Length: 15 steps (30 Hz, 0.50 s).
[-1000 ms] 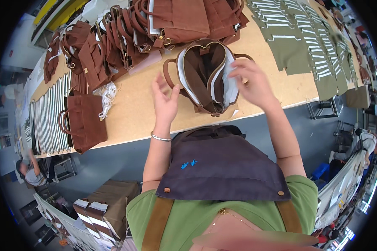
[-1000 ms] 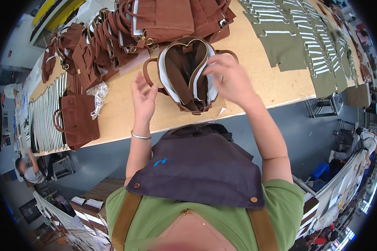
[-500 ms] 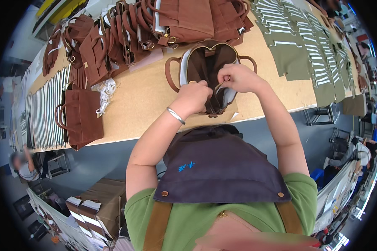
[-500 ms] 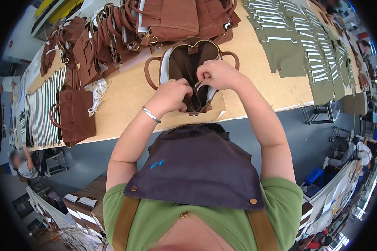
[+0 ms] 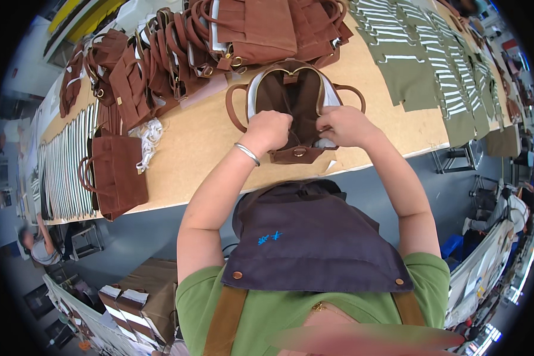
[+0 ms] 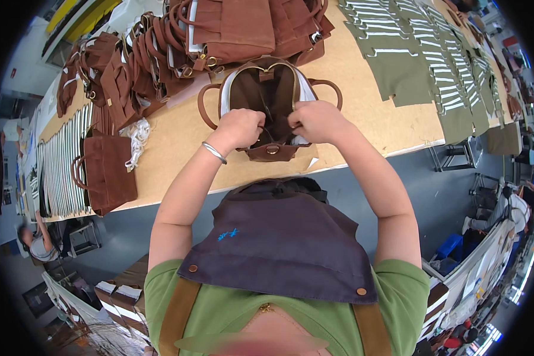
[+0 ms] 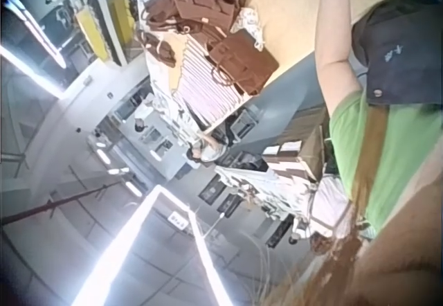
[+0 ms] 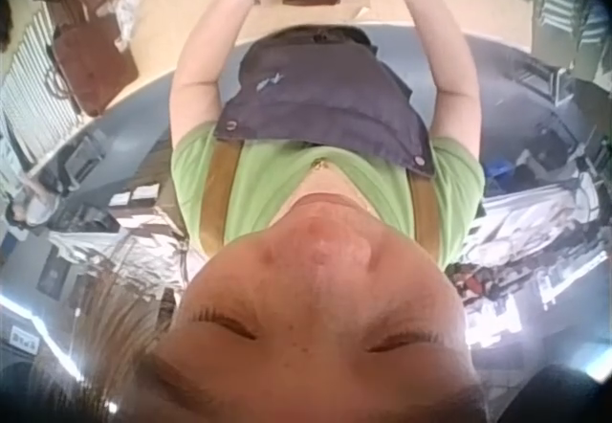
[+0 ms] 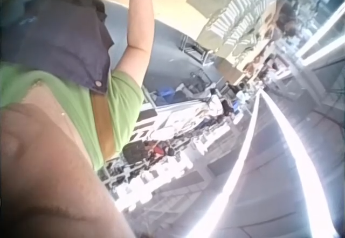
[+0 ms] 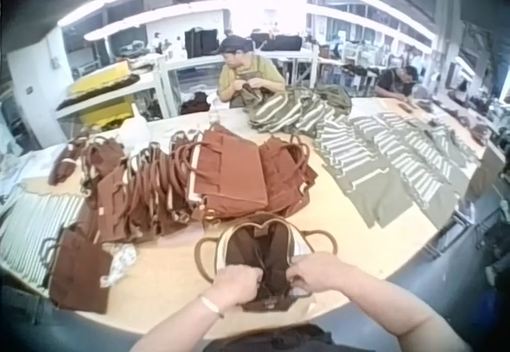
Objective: Inspecting and assembling brown leather handbags at a production table.
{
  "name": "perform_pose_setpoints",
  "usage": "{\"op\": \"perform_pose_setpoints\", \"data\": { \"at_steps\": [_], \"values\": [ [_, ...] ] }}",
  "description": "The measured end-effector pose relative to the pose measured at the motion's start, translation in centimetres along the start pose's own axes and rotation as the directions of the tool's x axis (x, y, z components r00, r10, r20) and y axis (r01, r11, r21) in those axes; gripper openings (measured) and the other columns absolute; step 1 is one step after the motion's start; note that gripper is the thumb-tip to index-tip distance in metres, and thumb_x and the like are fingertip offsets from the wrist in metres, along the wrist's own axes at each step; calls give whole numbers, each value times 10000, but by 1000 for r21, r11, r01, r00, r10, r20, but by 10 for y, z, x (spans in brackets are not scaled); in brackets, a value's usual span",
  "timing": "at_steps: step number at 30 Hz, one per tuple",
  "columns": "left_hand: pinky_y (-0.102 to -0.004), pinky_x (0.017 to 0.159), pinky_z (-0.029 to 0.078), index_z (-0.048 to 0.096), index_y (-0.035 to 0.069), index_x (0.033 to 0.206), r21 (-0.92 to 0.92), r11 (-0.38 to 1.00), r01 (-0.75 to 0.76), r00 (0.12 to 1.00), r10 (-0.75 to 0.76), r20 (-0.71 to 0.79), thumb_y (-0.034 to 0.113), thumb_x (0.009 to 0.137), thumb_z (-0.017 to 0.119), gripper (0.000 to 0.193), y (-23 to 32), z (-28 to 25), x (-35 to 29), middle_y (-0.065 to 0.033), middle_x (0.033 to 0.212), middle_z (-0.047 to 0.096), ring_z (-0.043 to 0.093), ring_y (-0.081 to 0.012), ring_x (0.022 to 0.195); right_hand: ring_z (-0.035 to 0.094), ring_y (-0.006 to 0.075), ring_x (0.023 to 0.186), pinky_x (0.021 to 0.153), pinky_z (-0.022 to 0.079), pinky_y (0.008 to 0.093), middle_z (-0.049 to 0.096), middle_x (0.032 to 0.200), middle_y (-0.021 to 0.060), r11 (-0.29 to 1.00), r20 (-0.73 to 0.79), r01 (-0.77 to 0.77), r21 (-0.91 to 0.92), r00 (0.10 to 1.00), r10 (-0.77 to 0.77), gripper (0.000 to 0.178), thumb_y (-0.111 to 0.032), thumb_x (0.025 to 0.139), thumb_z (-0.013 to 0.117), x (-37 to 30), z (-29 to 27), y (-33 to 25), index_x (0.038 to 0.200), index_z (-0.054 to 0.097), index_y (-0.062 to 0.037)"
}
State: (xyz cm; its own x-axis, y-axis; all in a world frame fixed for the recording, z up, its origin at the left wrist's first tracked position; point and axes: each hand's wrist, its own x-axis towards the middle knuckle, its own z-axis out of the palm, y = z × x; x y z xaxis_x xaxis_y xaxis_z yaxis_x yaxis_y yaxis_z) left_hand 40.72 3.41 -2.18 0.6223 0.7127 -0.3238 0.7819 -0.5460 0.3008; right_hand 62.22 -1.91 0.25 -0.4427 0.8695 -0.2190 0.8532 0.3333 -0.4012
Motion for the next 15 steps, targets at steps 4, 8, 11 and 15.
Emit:
{"op": "perform_pose_setpoints", "data": {
  "at_steps": [4, 8, 11, 15],
  "values": [
    [-437, 799, 536, 680, 54, 983, -18, 999, 41, 998, -40, 56, 111, 825, 533, 223, 4, -2, 2, -194, 961, 690, 664, -356, 935, 619, 317, 868, 741, 489, 423, 635, 913, 103, 969, -65, 179, 172, 983, -171, 111, -161, 793, 675, 18, 8, -6, 857, 637, -78],
    [-420, 836, 539, 682, 27, 1031, 2, 947, 322, 945, -321, -57, 105, 870, 482, 268, -18, 15, 18, -200, 1039, 686, 668, -343, 984, 616, 357, 897, 756, 476, 432, 647, 905, 147, 952, 244, -12, 306, 968, -66, 178, -180, 869, 615, 14, 9, -12, 1001, 563, -72],
    [-436, 810, 540, 669, 45, 997, -39, 943, 331, 940, -333, -80, 92, 841, 517, 223, -21, 22, 18, -181, 1010, 681, 668, -356, 949, 666, 306, 816, 717, 501, 407, 653, 878, 152, 933, 413, -197, 301, 909, 59, 189, -189, 935, 543, 15, 10, -14, 1080, 516, -71],
    [-459, 801, 471, 611, 114, 924, -136, 967, -214, 790, 90, -606, 198, 784, 688, 180, 16, 6, -26, -99, 900, 598, 586, -326, 924, 686, 188, 634, 589, 534, 325, 649, 840, 125, 797, 331, -337, 500, 926, 184, 147, -126, 941, 515, 20, 15, -1, 1043, 535, -22]
  ]
}}
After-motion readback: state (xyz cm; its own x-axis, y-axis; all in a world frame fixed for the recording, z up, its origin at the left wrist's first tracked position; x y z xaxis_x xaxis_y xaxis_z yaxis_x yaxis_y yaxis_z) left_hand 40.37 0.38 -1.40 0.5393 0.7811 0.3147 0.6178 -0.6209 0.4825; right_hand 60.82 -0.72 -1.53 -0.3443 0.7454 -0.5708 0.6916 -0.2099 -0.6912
